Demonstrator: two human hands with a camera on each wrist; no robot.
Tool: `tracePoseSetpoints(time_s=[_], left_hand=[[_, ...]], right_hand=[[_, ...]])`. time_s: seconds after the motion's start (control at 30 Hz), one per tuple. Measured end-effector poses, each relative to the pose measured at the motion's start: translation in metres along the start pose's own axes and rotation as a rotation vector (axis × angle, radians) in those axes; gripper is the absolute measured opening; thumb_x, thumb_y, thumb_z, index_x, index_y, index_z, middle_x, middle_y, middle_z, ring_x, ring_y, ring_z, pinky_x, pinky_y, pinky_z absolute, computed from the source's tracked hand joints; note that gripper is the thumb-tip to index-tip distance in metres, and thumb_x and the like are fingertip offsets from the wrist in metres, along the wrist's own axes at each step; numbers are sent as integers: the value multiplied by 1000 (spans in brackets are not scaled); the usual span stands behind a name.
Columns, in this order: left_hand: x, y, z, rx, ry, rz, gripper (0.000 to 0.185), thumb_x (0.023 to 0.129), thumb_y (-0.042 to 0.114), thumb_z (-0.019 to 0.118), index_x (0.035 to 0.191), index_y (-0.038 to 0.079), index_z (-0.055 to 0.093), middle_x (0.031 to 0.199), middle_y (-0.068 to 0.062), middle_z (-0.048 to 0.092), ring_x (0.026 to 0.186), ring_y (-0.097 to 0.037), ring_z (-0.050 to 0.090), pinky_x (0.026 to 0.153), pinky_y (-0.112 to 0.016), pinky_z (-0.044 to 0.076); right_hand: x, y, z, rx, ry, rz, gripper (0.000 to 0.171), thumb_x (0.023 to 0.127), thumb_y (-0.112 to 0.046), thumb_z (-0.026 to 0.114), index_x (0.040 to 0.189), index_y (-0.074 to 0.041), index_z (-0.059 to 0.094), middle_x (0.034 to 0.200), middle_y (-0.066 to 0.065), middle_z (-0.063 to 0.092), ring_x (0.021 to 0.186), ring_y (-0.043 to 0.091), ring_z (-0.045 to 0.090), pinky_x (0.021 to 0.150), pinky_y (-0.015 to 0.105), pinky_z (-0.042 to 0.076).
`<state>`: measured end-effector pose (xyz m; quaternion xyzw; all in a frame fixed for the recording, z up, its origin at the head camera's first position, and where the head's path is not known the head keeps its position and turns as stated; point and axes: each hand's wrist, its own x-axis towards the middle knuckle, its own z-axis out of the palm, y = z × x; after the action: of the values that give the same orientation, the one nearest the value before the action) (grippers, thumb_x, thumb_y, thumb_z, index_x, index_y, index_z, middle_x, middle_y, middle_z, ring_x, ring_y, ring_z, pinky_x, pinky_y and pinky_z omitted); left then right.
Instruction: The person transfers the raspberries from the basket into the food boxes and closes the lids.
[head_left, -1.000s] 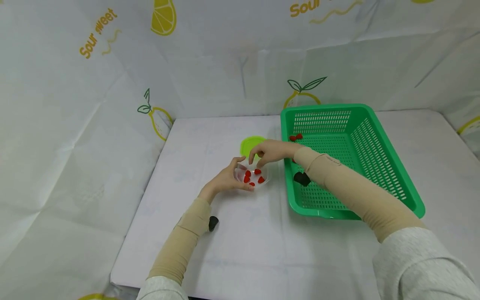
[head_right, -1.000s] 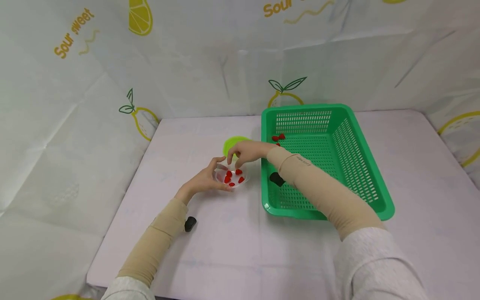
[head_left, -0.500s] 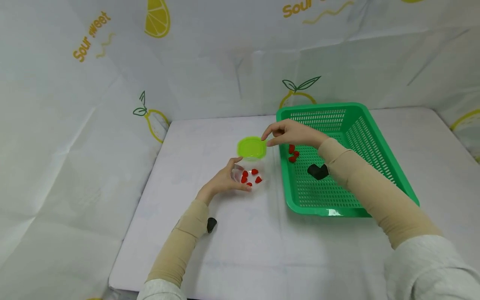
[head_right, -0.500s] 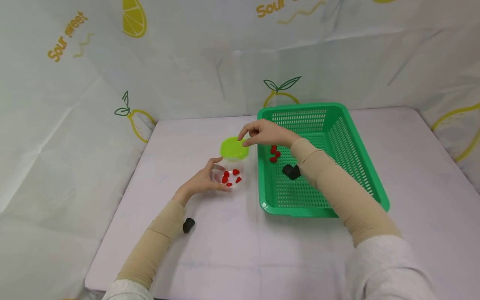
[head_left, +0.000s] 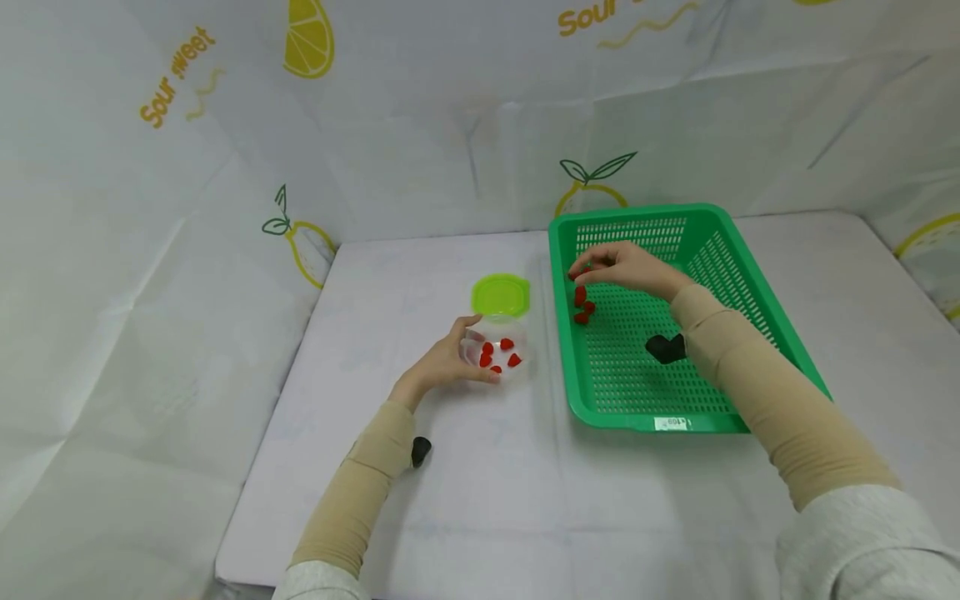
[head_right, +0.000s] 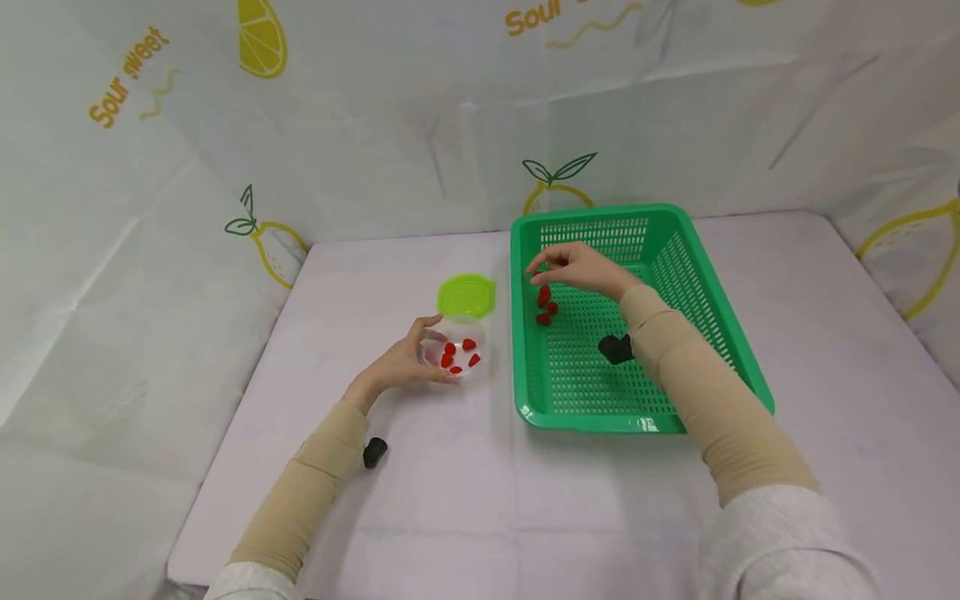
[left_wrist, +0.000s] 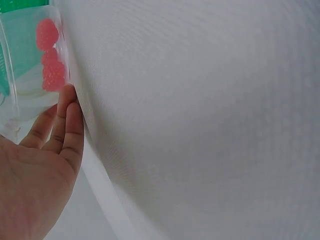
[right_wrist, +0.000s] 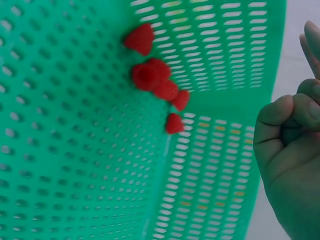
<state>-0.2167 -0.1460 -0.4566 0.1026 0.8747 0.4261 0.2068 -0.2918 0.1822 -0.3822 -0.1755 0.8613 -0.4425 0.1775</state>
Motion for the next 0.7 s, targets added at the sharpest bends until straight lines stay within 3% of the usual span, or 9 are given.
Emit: tracePoseSetpoints(time_s=[0.13, 0.3, 0.4, 0.5, 0.7], left_hand=[[1, 0, 0, 2, -2, -3, 101, 62, 45, 84, 141, 41, 21, 129, 12, 47, 97, -19, 50, 93, -38, 38], [0, 1, 0, -10, 1, -8, 101, 60, 46, 84, 140, 42, 22, 129, 12, 47, 102, -19, 49, 96, -41, 38], [-1, 1, 0, -19, 3, -9, 102, 59, 46, 85, 140, 42, 22, 129, 11, 47, 106, -19, 48, 98, -43, 37], [-1, 1, 0, -17, 3, -6, 103, 59, 46, 85, 140, 42, 22, 129, 11, 47, 106, -19, 48, 98, -42, 37], [0, -1, 1, -9, 1, -4, 104, 59, 49, 84, 141, 41, 21, 129, 11, 47, 105, -18, 48, 97, -41, 38]], right_hand=[[1, 17, -4, 10, 19, 24, 35, 88, -33, 64, 115, -10, 63, 64, -2, 39, 66, 15, 33, 73, 35, 37], [4, 32, -4, -13, 8, 74, 36, 88, -30, 64, 116, -8, 62, 63, -2, 31, 62, 14, 31, 69, 38, 35], [7, 39, -1, -60, -37, 99, 36, 88, -29, 63, 117, -6, 61, 66, 0, 35, 65, 16, 33, 67, 37, 34], [8, 45, 1, -111, -70, 113, 38, 89, -29, 62, 118, -6, 60, 76, 0, 47, 78, 18, 41, 72, 35, 37], [7, 55, 5, -132, -72, 147, 37, 91, -29, 60, 120, -7, 59, 86, 8, 51, 87, 24, 43, 77, 37, 37]])
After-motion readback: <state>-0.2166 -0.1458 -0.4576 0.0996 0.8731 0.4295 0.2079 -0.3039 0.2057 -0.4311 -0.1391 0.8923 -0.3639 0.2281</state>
